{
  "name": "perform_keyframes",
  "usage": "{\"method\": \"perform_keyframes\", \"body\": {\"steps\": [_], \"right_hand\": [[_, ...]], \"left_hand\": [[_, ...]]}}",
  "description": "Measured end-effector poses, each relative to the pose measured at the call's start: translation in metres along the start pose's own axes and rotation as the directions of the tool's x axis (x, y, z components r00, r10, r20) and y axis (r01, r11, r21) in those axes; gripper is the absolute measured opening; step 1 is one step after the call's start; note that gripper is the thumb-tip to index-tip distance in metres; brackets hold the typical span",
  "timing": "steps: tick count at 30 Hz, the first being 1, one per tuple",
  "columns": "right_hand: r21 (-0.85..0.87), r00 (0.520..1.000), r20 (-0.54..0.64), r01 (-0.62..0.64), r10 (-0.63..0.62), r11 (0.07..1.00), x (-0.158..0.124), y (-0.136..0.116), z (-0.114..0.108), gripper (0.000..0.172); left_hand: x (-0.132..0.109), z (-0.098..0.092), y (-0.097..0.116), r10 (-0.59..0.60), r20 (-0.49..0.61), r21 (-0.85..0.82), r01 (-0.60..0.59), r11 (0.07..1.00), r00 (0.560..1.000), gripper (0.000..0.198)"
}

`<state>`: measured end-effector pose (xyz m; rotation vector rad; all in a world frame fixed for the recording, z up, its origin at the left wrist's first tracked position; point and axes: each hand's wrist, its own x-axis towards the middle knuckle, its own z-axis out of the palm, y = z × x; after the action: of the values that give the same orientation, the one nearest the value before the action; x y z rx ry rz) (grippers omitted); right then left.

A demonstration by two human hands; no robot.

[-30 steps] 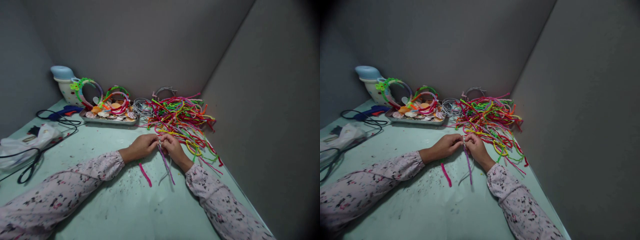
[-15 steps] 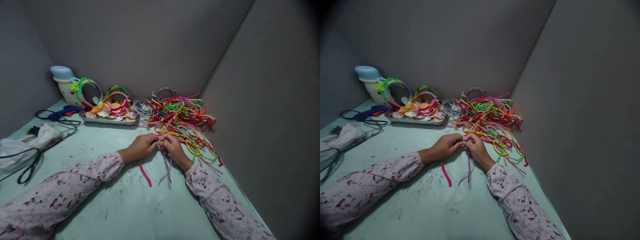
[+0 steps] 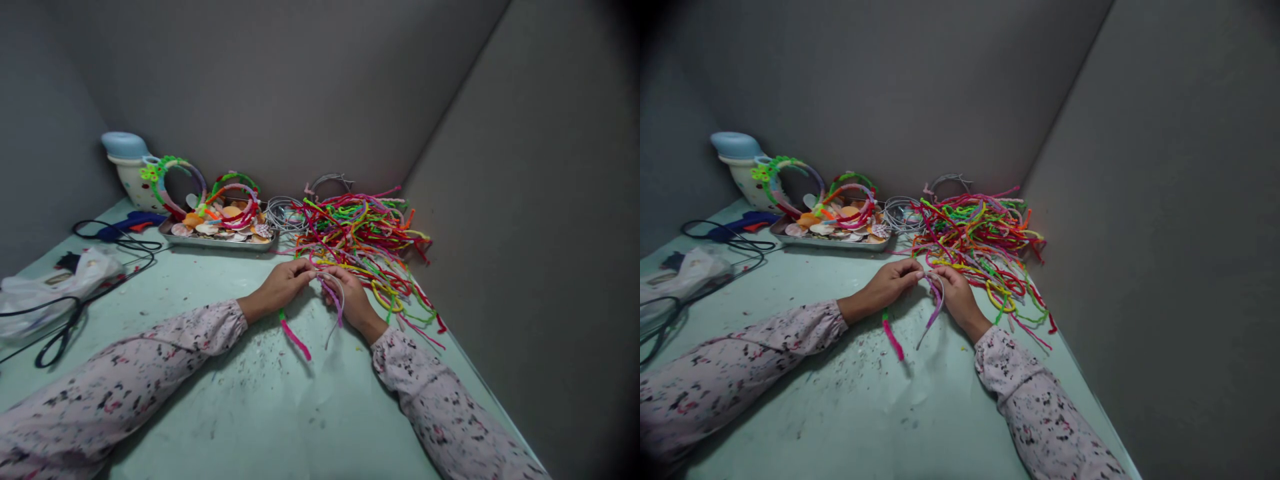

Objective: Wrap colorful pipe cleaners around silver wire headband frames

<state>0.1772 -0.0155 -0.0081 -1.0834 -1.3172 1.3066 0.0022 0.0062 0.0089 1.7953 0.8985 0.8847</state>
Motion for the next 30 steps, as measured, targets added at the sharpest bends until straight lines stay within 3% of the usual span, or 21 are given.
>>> {"method": "perform_keyframes", "body": {"steps": [14, 30], "right_hand": [[-0.018, 0.996, 0.086, 0.012, -0.01, 1.0, -0.0036, -0.0055, 0.0035, 0.024], [-0.13, 0.996, -0.013, 0.086, -0.088, 0.988, -0.0031, -0.0066, 0.0051, 0.017]], "left_hand": [[0.0019, 0.001, -0.0059, -0.043, -0.016, -0.025, 0.042, 0.999, 0.999, 0.021], [0.0025, 0.0018, -0.0074, -0.12, 0.064, -0.189, 0.131, 0.973, 0.991, 0.026]]}}
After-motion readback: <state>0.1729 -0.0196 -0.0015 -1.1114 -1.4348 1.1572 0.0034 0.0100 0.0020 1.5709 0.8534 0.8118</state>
